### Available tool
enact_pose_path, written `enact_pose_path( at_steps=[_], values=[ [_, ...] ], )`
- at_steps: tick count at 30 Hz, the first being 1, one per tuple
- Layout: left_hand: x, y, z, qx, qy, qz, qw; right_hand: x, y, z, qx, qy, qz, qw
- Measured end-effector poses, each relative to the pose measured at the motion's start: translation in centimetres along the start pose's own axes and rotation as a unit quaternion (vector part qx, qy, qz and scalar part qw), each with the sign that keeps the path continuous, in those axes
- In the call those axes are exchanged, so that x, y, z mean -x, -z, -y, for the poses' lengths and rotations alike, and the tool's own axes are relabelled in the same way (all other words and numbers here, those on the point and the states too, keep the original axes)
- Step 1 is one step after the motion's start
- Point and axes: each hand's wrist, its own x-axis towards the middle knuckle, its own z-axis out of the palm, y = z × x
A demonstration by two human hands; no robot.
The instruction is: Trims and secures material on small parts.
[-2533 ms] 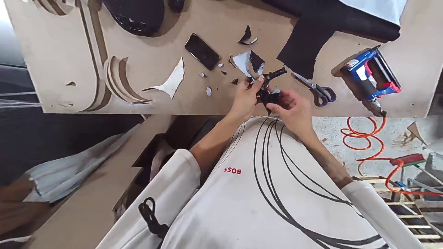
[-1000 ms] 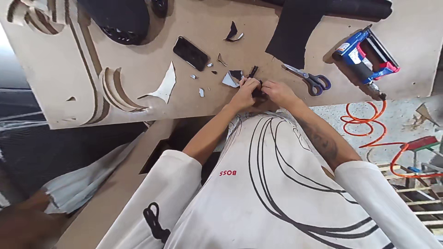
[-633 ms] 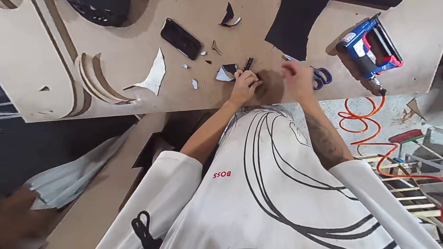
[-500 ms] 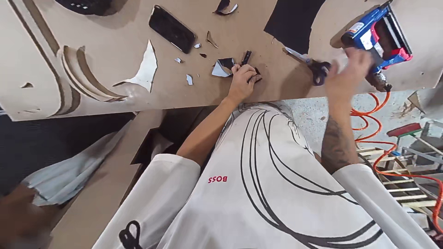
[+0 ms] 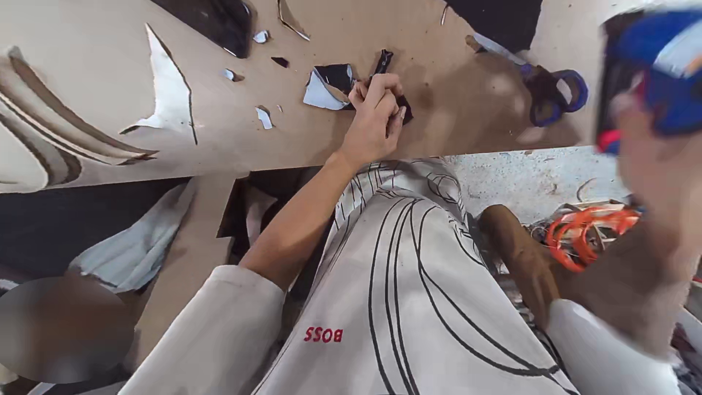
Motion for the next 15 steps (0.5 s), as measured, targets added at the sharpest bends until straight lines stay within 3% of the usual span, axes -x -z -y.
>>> enact_pose_path(
  at_steps=[3,6,15],
  values=[
    [0.0,0.1,0.1,0.003,-0.009,0.005,1.000,7.0,-2.4,7.7,-0.105,0.086,0.004,0.991],
    [-0.1,0.1,0.5,-0.004,-0.035,-0.001,0.999,9.2,-7.0,11.9,-0.165,0.139,0.002,0.976],
    [-0.1,0.3,0.4,0.028,-0.041,0.006,0.999,8.7,-10.7,16.2,-0.073,0.160,0.024,0.984]
  ],
)
